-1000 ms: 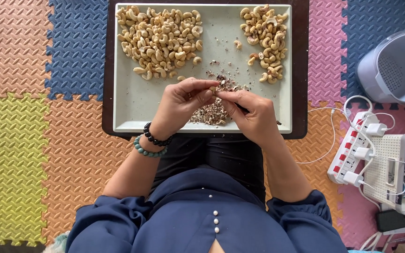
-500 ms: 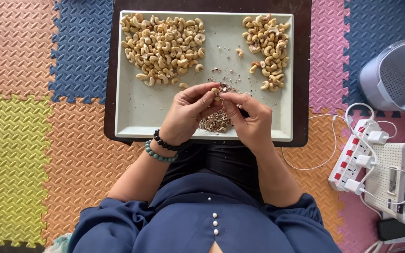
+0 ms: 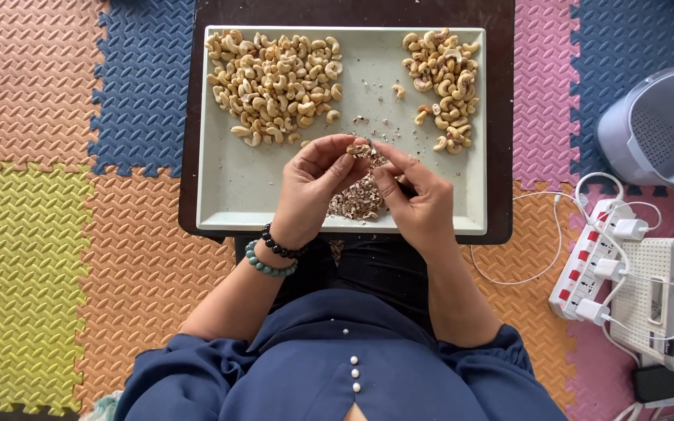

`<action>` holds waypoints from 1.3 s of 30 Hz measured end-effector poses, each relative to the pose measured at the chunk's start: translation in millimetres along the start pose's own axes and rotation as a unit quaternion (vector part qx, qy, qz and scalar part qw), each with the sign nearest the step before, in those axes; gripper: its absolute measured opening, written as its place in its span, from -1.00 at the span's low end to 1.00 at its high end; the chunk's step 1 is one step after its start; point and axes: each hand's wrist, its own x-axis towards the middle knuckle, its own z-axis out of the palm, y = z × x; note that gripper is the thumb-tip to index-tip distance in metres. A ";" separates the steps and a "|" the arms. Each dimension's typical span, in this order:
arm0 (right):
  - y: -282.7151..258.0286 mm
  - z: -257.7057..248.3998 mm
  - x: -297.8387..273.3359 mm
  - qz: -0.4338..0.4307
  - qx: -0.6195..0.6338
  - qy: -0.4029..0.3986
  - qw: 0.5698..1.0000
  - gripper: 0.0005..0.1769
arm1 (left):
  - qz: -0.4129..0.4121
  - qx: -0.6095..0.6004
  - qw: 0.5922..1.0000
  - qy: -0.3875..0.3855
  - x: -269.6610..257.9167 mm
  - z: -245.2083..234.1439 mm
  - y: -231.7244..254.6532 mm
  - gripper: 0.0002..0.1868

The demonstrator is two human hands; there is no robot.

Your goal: A person is manually peeling the thin brown skins off cashew nuts and sorting them on a tray.

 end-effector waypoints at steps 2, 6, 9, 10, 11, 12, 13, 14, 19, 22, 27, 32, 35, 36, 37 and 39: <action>-1.5 4.2 3.5 -0.001 0.000 -0.001 1.000 -0.74 | -0.004 0.003 1.000 0.000 -2.6 -0.6 -0.5 -0.69; -0.7 8.0 6.4 0.004 0.000 -0.006 1.000 -0.74 | -0.017 0.026 1.000 -0.005 -5.8 -3.1 2.7 -0.67; 0.2 7.5 9.0 -0.005 0.004 -0.014 1.000 -0.76 | -0.011 0.024 1.000 -0.016 -5.0 -7.9 4.6 -0.73; 0.5 8.2 8.9 -0.005 0.004 -0.015 1.000 -0.76 | -0.011 0.024 1.000 -0.016 -5.0 -8.4 4.9 -0.73; 0.7 8.9 8.8 -0.007 0.004 -0.017 1.000 -0.76 | -0.004 0.026 0.999 -0.020 -5.0 -8.9 5.3 -0.70; 0.8 10.3 9.0 -0.009 0.006 -0.019 1.000 -0.76 | 0.003 0.029 0.999 -0.024 -5.0 -9.9 6.5 -0.67; 2.1 10.5 10.2 -0.009 0.006 -0.020 1.000 -0.76 | 0.004 0.030 0.999 -0.022 -4.9 -9.6 9.6 -0.67; 3.6 10.3 9.7 -0.013 0.006 -0.022 1.000 -0.78 | 0.014 0.039 0.999 -0.030 -6.1 -9.3 11.6 -0.66; 3.8 14.6 6.5 -0.009 0.020 -0.027 0.999 -0.75 | 0.041 0.064 0.996 -0.042 -8.5 -9.3 14.1 -0.64; 1.4 18.0 4.7 -0.042 0.020 -0.022 0.999 -0.74 | 0.048 0.064 0.996 -0.035 -11.3 -9.3 14.6 -0.66; 2.6 20.4 5.9 -0.085 -0.014 0.002 0.996 -0.82 | 0.046 0.071 0.996 -0.035 -8.9 -15.6 8.0 -0.67; 2.9 17.0 12.7 -0.075 -0.025 0.005 0.997 -0.84 | 0.022 0.074 0.996 -0.042 -6.1 -9.6 10.3 -0.65; 0.5 11.9 13.1 -0.065 0.003 -0.009 0.998 -0.81 | 0.005 0.046 0.998 -0.034 -5.3 -11.1 4.8 -0.63; -1.4 10.4 11.8 -0.067 -0.001 -0.009 0.998 -0.80 | -0.001 0.034 0.999 -0.026 -6.1 -11.8 2.9 -0.63; -2.0 11.6 10.5 -0.067 -0.001 -0.009 0.998 -0.80 | -0.001 0.034 0.999 -0.027 -6.9 -10.8 5.6 -0.63; -2.5 12.5 6.4 -0.059 0.003 -0.013 0.998 -0.79 | 0.002 0.034 0.999 -0.023 -9.0 -8.4 8.8 -0.63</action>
